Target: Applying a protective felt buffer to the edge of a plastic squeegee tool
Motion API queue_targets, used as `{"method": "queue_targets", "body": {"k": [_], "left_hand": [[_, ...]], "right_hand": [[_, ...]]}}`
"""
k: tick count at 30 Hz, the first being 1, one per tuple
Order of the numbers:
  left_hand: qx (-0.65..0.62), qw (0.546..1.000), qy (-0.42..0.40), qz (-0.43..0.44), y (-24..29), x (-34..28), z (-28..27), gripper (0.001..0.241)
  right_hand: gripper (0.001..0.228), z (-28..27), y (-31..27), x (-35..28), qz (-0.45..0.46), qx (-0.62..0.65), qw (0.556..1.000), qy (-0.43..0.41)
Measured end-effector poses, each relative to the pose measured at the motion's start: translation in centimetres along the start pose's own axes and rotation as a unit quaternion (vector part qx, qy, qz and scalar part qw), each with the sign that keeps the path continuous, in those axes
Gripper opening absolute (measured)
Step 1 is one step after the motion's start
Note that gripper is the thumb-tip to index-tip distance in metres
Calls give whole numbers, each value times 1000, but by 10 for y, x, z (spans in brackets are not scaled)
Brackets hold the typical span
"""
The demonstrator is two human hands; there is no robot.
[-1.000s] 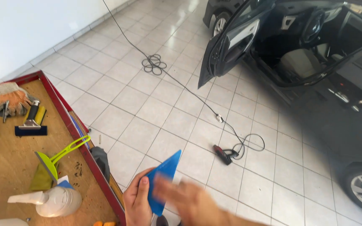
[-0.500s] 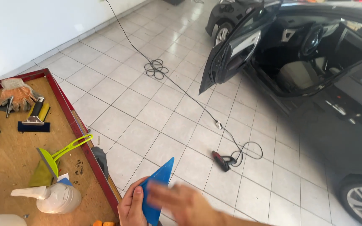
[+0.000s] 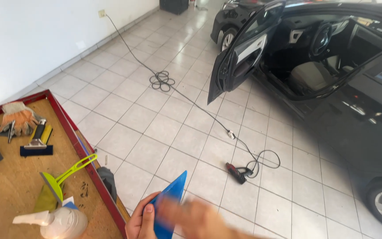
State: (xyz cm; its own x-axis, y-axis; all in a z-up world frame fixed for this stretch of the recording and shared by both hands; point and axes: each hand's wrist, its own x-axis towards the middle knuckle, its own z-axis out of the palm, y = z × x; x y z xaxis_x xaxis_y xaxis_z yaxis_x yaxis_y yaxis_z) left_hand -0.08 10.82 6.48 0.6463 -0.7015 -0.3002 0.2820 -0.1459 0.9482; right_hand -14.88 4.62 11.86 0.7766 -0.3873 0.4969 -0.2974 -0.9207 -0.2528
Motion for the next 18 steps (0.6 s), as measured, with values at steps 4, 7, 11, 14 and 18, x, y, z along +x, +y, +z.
{"method": "queue_targets", "body": {"k": [4, 7, 11, 14, 18], "left_hand": [[79, 992, 0, -101, -4, 16, -5, 53], [50, 996, 12, -72, 9, 6, 7, 52], [40, 999, 11, 2, 6, 7, 4, 39], [61, 996, 26, -65, 12, 5, 8, 50], [-16, 999, -31, -9, -6, 21, 1, 41]], "right_hand": [[54, 3, 30, 4, -34, 44, 997, 51], [43, -12, 20, 16, -55, -25, 997, 49], [33, -9, 9, 9, -102, -115, 988, -3], [63, -36, 14, 31, 40, -15, 999, 18], [50, -51, -7, 26, 246, 252, 915, -196]]}}
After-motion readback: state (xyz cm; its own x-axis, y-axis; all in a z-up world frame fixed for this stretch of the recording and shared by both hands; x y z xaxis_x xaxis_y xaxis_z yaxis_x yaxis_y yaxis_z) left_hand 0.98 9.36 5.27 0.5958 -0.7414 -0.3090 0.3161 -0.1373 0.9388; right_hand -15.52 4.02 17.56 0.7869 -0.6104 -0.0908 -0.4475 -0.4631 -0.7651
